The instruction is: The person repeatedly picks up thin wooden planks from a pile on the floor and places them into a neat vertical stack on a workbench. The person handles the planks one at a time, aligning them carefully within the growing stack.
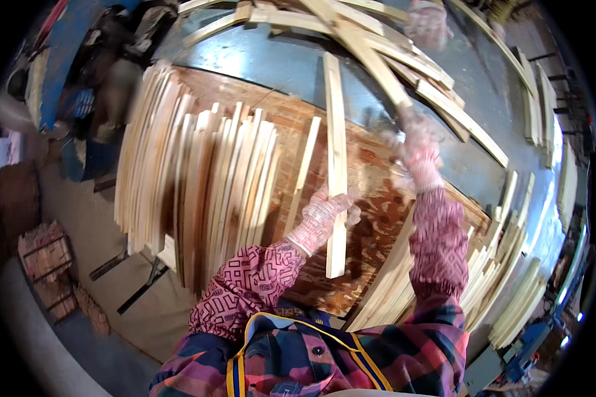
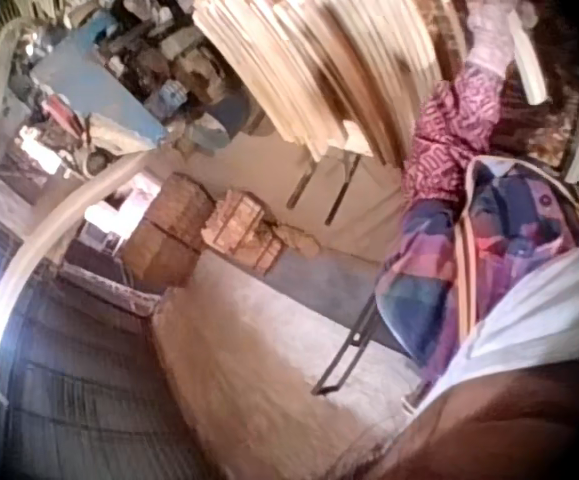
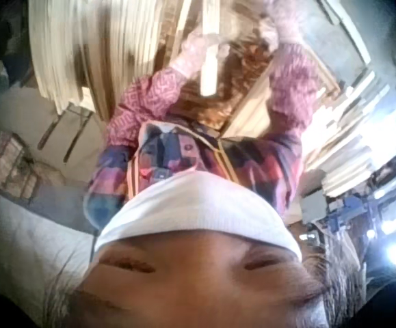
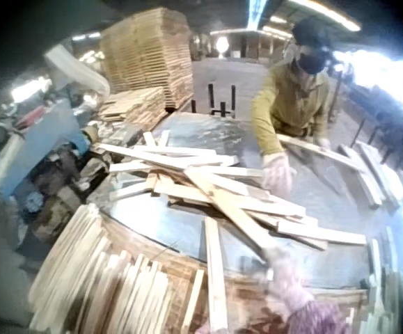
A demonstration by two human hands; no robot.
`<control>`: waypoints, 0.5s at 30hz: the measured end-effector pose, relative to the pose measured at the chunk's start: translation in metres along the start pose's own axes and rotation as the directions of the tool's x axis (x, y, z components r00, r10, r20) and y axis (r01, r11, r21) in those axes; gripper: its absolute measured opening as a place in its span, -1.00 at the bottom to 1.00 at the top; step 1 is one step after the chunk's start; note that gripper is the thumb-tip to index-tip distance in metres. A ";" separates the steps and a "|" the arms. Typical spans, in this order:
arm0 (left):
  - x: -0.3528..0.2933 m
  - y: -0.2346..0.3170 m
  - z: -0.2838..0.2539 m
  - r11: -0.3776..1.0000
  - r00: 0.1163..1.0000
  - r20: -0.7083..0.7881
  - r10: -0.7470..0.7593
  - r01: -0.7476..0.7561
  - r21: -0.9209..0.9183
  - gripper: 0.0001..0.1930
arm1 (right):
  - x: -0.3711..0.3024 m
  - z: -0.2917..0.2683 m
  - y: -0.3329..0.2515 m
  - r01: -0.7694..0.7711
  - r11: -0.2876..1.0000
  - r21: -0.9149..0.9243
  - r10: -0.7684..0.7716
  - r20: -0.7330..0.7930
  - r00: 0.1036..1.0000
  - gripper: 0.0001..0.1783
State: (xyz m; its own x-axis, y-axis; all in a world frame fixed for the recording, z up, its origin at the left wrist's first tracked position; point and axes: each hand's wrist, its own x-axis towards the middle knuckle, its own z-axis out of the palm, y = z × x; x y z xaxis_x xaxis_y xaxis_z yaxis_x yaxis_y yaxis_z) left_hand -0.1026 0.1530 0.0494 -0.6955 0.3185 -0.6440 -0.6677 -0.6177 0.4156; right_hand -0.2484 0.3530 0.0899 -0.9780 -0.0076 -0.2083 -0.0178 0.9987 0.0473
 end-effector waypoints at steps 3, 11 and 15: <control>-0.028 0.010 -0.008 0.996 1.000 -0.009 -0.006 0.007 0.086 -0.64 | 0.054 0.044 0.034 -0.309 0.927 0.213 0.335 -0.098 0.937 -0.19; -0.117 0.031 -0.095 -0.009 0.752 0.153 0.641 -0.192 0.981 -0.40 | 0.041 0.018 0.108 -0.511 0.855 -0.089 0.516 0.033 0.856 -0.46; -0.154 0.012 -0.164 -0.126 0.696 0.020 0.718 0.102 0.987 -0.30 | 0.026 0.004 0.142 -0.309 0.940 -0.146 0.285 -0.164 0.944 -0.61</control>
State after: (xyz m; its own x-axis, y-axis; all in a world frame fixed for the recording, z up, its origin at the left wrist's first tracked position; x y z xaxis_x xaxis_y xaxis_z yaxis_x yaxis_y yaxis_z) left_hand 0.0400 -0.0212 0.0478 -0.9686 -0.2076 -0.1369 -0.2486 0.8198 0.5159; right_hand -0.2755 0.4947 0.0869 -0.9628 0.2694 -0.0230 0.2552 0.9337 0.2511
